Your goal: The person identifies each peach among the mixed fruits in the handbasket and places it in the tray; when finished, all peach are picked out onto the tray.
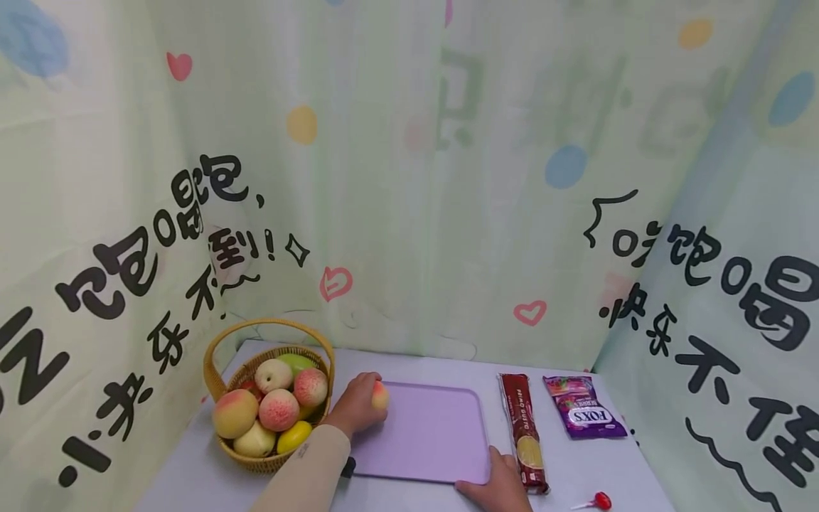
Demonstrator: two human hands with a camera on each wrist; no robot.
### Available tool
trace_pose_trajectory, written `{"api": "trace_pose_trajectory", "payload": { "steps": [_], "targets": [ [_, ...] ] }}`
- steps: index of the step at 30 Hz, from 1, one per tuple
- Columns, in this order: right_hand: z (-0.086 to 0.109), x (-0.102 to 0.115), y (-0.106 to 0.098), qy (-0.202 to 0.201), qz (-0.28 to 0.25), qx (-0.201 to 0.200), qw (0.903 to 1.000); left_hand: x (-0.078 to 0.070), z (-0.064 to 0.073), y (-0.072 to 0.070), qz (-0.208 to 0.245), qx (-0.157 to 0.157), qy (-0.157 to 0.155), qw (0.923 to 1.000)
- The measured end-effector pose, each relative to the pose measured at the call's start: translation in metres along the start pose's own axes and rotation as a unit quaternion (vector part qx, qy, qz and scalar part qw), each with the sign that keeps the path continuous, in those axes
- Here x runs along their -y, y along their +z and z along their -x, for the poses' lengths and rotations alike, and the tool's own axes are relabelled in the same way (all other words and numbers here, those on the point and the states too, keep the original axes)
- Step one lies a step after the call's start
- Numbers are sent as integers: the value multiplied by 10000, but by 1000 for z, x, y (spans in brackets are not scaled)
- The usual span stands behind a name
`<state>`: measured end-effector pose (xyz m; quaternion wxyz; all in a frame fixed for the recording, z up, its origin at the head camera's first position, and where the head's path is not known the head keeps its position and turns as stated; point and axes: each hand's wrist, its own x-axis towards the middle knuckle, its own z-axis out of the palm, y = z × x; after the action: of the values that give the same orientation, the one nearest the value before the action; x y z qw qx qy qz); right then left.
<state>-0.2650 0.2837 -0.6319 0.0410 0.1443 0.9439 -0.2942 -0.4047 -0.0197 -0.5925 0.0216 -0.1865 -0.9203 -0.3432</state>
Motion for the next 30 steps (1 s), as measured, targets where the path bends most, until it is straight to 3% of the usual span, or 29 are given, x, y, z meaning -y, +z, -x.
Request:
{"api": "trace_pose_trajectory", "payload": {
  "steps": [6,14,21,30],
  "targets": [
    [2,3,0,10,98,18,10000,8,-4,0,-376,-93,144,9991],
    [3,4,1,-47,183,30,9998,4,-9,-2,-576,42,-14,9983],
    [3,4,0,-42,231,60,9997,4,-12,-6,-1059,130,-182,9941],
    [2,5,-1,-5,208,9,9998,-4,-13,-12,-1074,356,-201,9934]
  ]
}}
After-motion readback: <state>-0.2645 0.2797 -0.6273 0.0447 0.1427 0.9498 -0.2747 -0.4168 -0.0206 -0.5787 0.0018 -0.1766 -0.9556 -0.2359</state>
